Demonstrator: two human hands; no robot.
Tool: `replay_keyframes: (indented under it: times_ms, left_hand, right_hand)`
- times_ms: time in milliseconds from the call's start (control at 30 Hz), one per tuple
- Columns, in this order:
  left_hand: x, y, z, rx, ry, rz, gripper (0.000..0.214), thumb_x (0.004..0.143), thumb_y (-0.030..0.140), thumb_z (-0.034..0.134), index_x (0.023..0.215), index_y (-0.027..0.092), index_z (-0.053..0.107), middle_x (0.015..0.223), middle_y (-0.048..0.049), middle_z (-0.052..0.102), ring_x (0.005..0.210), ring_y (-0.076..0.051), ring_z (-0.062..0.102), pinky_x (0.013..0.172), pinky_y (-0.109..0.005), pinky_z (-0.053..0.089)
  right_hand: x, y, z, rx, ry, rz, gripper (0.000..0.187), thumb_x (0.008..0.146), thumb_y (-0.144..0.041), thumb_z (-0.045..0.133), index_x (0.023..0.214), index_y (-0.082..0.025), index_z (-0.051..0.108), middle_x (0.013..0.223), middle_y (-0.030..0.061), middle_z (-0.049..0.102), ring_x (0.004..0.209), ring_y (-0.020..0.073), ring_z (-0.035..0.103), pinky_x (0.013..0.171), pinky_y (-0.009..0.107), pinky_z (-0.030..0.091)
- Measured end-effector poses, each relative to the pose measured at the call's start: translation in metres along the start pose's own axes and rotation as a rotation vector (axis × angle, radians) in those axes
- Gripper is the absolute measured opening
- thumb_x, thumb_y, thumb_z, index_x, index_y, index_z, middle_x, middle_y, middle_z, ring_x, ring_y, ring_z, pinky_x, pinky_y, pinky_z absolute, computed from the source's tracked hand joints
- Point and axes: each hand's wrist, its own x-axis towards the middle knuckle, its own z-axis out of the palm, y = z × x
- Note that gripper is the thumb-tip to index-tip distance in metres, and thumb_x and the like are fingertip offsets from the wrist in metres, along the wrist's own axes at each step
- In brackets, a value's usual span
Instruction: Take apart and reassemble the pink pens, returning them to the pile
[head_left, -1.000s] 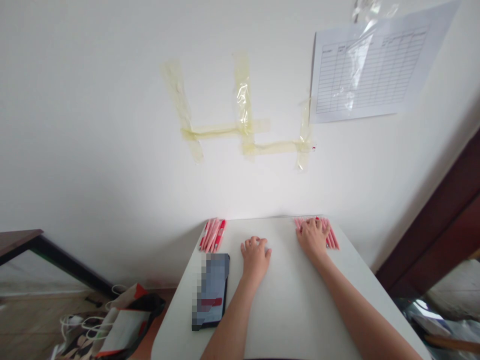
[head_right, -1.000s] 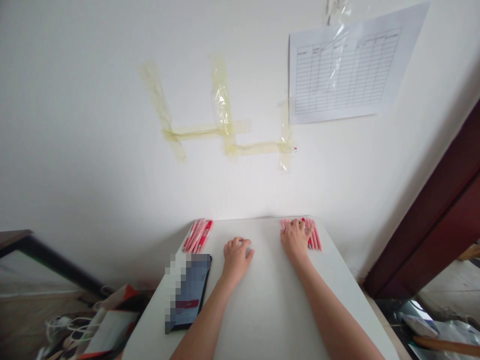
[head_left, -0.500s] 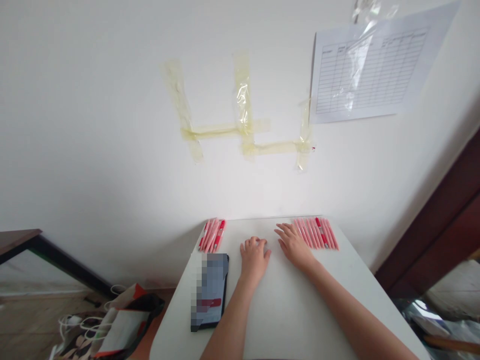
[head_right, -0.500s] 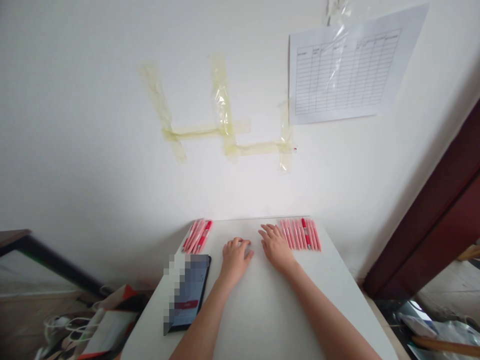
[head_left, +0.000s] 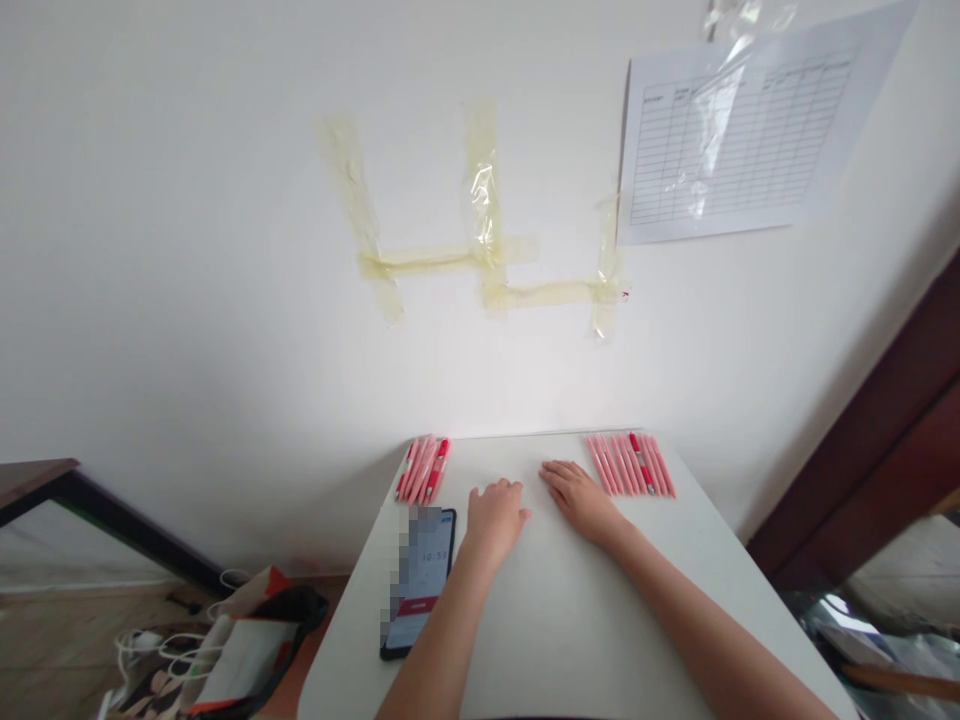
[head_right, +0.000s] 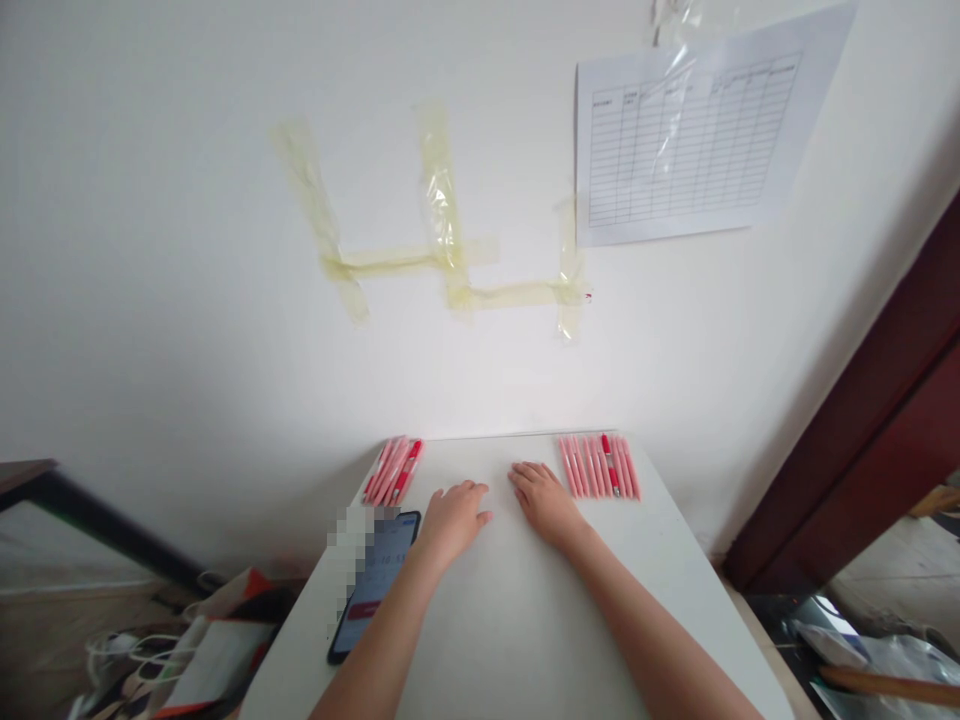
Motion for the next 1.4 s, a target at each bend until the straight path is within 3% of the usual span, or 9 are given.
replay_keyframes:
  times_ms: [167, 333, 500, 700, 967, 1100, 1233, 1400]
  left_hand:
    - [0.013, -0.036, -0.035, 0.117, 0.113, -0.184, 0.031, 0.092, 0.03, 0.056, 0.12, 0.024, 0.066, 0.119, -0.0107, 0.07, 0.113, -0.027, 0.063, 0.097, -0.041, 0.045]
    - [0.033, -0.084, -0.052, 0.127, 0.219, -0.461, 0.036, 0.096, 0.025, 0.04, 0.118, 0.022, 0.068, 0.124, -0.013, 0.068, 0.114, -0.027, 0.061, 0.089, -0.04, 0.046]
    - [0.039, -0.108, -0.051, 0.084, 0.243, -0.652, 0.047, 0.098, 0.03, 0.028, 0.115, 0.023, 0.071, 0.124, -0.0141, 0.068, 0.117, -0.031, 0.058, 0.091, -0.048, 0.044]
    - [0.043, -0.12, -0.036, 0.083, 0.247, -0.669, 0.045, 0.098, 0.025, 0.03, 0.112, 0.022, 0.072, 0.124, -0.0144, 0.068, 0.116, -0.031, 0.058, 0.093, -0.05, 0.043]
    - [0.046, -0.121, -0.031, 0.089, 0.278, -0.643, 0.041, 0.098, 0.026, 0.033, 0.113, 0.024, 0.072, 0.118, -0.0134, 0.07, 0.116, -0.029, 0.058, 0.096, -0.049, 0.042]
    - [0.046, -0.113, -0.033, 0.129, 0.313, -0.571, 0.04, 0.098, 0.029, 0.036, 0.113, 0.021, 0.071, 0.119, -0.0155, 0.069, 0.117, -0.031, 0.058, 0.1, -0.055, 0.04]
    - [0.046, -0.093, -0.036, 0.203, 0.328, -0.407, 0.037, 0.09, 0.015, 0.041, 0.108, 0.017, 0.073, 0.114, -0.0155, 0.07, 0.115, -0.03, 0.059, 0.104, -0.057, 0.038]
    - [0.042, -0.053, -0.033, 0.198, 0.277, -0.225, 0.03, 0.085, 0.012, 0.048, 0.098, 0.013, 0.076, 0.105, -0.0158, 0.071, 0.114, -0.03, 0.059, 0.105, -0.053, 0.041]
  right_hand:
    - [0.0, -0.001, -0.001, 0.001, -0.005, 0.013, 0.041, 0.102, -0.023, 0.041, 0.137, -0.022, 0.062, 0.144, 0.0075, 0.06, 0.134, 0.024, 0.052, 0.118, 0.047, 0.04]
    - [0.001, -0.001, -0.001, 0.011, -0.016, 0.012, 0.041, 0.102, -0.023, 0.042, 0.137, -0.021, 0.062, 0.144, 0.0073, 0.06, 0.134, 0.0243, 0.052, 0.118, 0.047, 0.039]
    - [0.001, -0.002, -0.003, 0.013, -0.03, 0.024, 0.041, 0.102, -0.023, 0.041, 0.138, -0.02, 0.061, 0.145, 0.0072, 0.059, 0.135, 0.0244, 0.05, 0.118, 0.047, 0.039]
    - [0.001, -0.004, -0.005, 0.021, -0.042, 0.032, 0.041, 0.101, -0.022, 0.042, 0.138, -0.02, 0.061, 0.145, 0.0074, 0.058, 0.135, 0.0243, 0.05, 0.119, 0.046, 0.038]
    - [0.002, -0.004, -0.006, 0.04, -0.045, 0.04, 0.041, 0.101, -0.022, 0.043, 0.138, -0.02, 0.061, 0.145, 0.0096, 0.058, 0.135, 0.0252, 0.05, 0.119, 0.047, 0.038]
    - [0.002, -0.003, -0.005, 0.047, -0.042, 0.042, 0.041, 0.101, -0.022, 0.045, 0.137, -0.021, 0.062, 0.145, 0.0095, 0.058, 0.135, 0.0249, 0.05, 0.118, 0.047, 0.038]
    - [0.002, -0.003, -0.005, 0.054, -0.044, 0.044, 0.04, 0.1, -0.022, 0.045, 0.136, -0.019, 0.063, 0.144, 0.0099, 0.059, 0.135, 0.0255, 0.05, 0.118, 0.047, 0.038]
    - [0.001, -0.003, -0.005, 0.078, -0.031, 0.073, 0.038, 0.099, -0.022, 0.048, 0.134, -0.015, 0.063, 0.141, 0.0137, 0.059, 0.133, 0.0264, 0.052, 0.116, 0.045, 0.042]
